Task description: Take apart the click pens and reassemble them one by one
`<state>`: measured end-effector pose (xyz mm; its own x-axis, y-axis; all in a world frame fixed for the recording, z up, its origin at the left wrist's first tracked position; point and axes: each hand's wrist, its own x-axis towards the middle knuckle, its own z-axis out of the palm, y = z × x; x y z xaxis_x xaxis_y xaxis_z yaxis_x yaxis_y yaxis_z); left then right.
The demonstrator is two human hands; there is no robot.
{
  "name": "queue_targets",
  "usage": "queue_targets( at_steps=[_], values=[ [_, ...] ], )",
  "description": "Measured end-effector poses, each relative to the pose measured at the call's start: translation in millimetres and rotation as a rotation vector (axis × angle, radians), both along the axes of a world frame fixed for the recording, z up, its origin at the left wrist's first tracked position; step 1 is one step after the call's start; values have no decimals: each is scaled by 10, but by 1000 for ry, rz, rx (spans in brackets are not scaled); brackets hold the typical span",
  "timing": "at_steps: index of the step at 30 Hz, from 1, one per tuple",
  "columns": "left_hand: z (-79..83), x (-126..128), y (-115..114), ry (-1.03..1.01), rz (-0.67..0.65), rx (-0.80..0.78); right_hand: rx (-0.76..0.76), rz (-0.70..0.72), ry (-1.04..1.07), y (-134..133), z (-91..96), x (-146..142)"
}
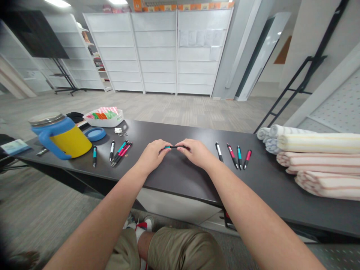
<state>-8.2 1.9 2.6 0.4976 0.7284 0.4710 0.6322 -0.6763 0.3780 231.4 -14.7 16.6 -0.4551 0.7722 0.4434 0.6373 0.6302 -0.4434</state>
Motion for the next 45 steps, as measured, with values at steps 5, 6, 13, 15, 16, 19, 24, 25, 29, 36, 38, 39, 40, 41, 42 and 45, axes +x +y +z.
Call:
queue_targets(
  at_steps=[5,6,13,15,16,19,24,25,29,36,38,39,40,41,42,45],
  values=[
    [8,8,-12,-28,-93,-15,-20,15,-1,-12,-25,-9],
    [12,10,-18,-41,-114,-30,-16,16,-4,-14,-31,-13],
    [7,33,-31,-104,-125,-69,6,-18,38,-16,2,-2],
    [0,33,-20,-123,-89,-56,28,-101,141,1,15,46],
    [-2,32,-15,-131,-73,-50,30,-138,200,12,16,76],
    [-2,29,-9,-152,-38,-36,-24,-141,333,41,3,149],
    [15,27,-22,-155,-37,-40,-145,-23,394,48,-11,150],
    [21,27,-25,-152,-40,-45,-151,-21,407,45,-8,143],
    [35,24,-26,-135,-75,-59,-150,-29,451,39,3,142],
    [3,6,3,-134,-62,-44,-208,-30,487,17,13,148],
    [-1,4,4,-125,-78,-35,-218,-23,485,19,-6,146],
    [-1,4,2,-120,-86,-32,-220,-18,481,24,-21,146],
    [-1,4,-1,-116,-93,-32,-221,-13,478,30,-38,146],
    [0,4,-4,-113,-97,-32,-225,-9,479,36,-57,146],
    [0,4,-7,-111,-99,-32,-232,-5,483,43,-76,146],
    [-7,4,-10,-109,-101,-32,-270,6,516,56,-120,140]
  ],
)
